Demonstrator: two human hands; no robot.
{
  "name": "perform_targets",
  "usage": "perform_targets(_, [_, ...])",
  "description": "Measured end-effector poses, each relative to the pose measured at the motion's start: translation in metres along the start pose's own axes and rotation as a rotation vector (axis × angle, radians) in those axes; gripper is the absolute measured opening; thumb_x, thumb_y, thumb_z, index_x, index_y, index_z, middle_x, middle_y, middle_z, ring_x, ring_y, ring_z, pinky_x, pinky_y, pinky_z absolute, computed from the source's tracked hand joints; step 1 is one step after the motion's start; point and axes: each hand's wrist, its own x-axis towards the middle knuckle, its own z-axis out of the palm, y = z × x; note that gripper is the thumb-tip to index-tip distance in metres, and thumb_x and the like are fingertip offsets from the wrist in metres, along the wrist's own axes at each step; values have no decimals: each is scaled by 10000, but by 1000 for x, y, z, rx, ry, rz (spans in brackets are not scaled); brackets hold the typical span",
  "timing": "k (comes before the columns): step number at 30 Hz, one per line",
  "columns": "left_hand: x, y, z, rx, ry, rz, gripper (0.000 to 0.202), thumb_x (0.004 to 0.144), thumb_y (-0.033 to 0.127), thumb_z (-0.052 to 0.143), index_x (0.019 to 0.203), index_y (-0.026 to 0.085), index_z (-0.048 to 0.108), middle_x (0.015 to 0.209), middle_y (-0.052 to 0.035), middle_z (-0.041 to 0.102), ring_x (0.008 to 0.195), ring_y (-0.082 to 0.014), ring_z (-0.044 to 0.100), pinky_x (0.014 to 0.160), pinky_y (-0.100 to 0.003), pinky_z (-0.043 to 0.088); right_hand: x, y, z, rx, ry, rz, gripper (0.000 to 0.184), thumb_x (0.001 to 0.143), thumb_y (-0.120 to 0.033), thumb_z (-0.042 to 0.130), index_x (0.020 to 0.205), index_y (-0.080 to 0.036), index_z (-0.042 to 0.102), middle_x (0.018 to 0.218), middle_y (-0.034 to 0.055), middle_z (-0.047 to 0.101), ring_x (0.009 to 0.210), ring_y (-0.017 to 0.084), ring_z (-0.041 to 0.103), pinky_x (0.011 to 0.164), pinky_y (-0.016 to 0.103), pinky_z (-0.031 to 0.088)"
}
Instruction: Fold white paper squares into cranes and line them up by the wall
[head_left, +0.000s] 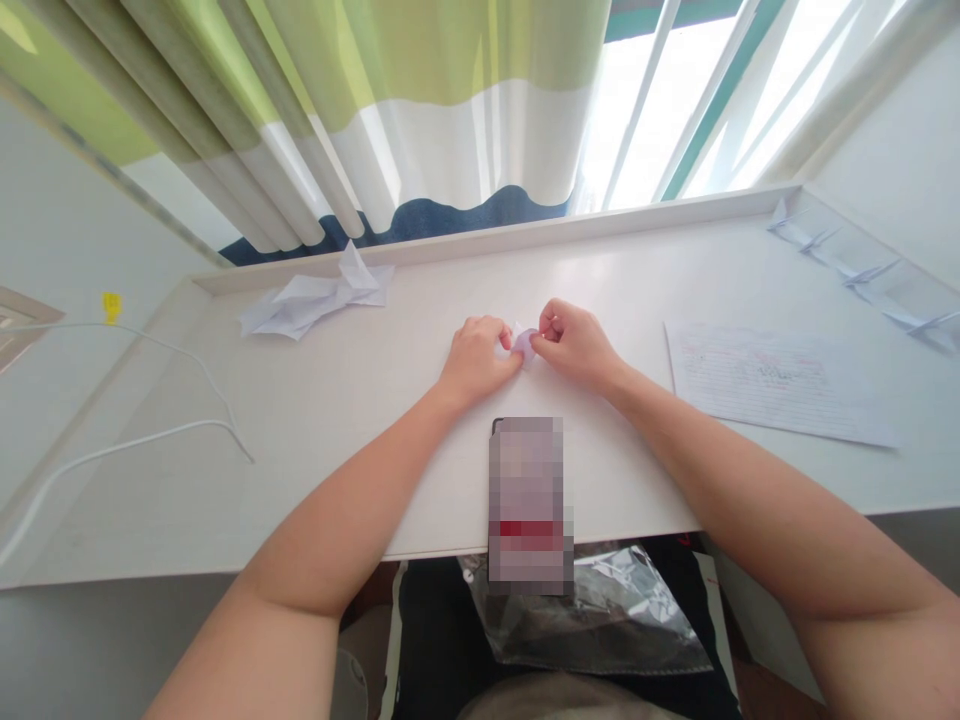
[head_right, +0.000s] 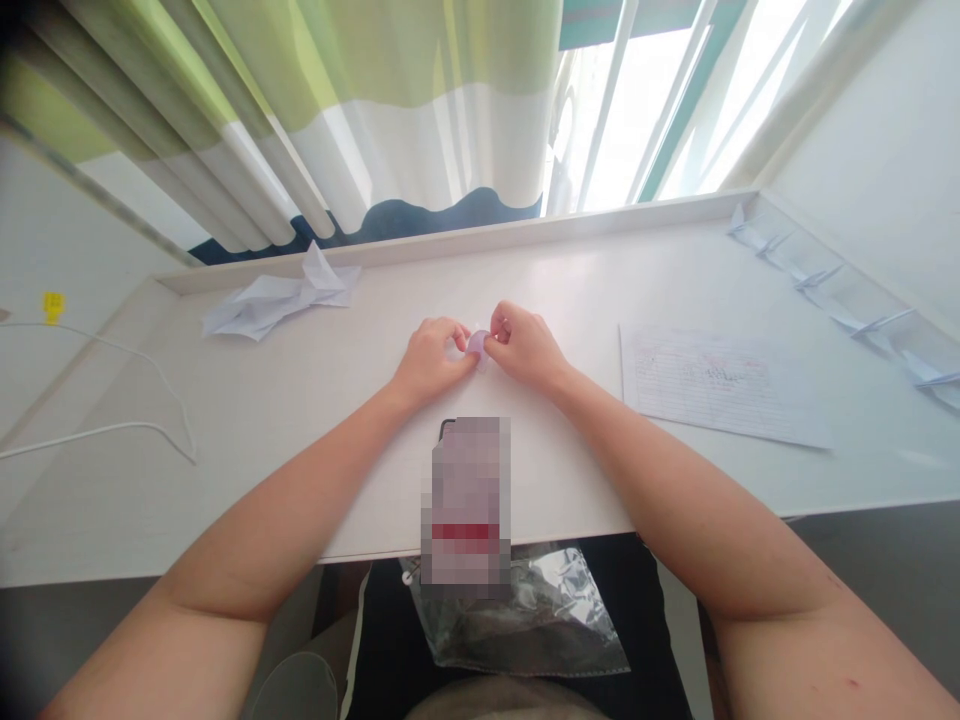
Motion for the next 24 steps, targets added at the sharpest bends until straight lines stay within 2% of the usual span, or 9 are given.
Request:
perform_targets(7, [-1,1,0,9,8,15,182,910,255,744,863,267,569,1085,-41,791,1149,-290,676,1099,-482,535,-3,-4,2,113,-55,-25,208,822,-234,650,872,-288,456,581,-100,472,584,152,445,654,337,363])
perform_targets(13, [-2,2,-3,-48,26,42,69,943,212,658,915,266,627,1211,-39,806,1245,-282,667,1170,-486,524,-4,-2,2,205,-107,-18,245,841,-283,640,968,-302,430,593,-118,440,572,153,421,622,332,343])
perform_targets(16, [-1,0,-2,-109,29,53,120,972,181,570,904,258,633,1274,-45,810,1304,-274,670,1200,-480,517,-5,0,3,243,-150,-6,267,863,-307,643,1018,-306,425,596,-120,459,569,155,426,615,329,341])
perform_targets(19, [1,-3,0,-166,27,41,108,999,222,552,935,258,631,1274,-60,813,1292,-277,700,1194,-488,523,-5,1,5,264,-166,6,285,880,-320,652,1032,-311,410,586,-126,454,558,157,418,608,328,338])
perform_targets(21, [1,-6,1,-180,20,29,74,1011,263,561,985,260,630,1239,-68,816,1230,-283,731,1168,-504,537,-4,1,5,250,-134,10,292,880,-305,658,1018,-311,401,594,-122,457,564,159,433,618,331,348])
perform_targets(24, [1,-9,2,-206,17,16,73,1011,279,570,1068,259,611,1223,-81,812,1180,-287,756,1125,-504,558,-3,1,3,158,-7,5,329,839,-234,678,995,-304,396,640,-104,478,604,165,477,664,345,380])
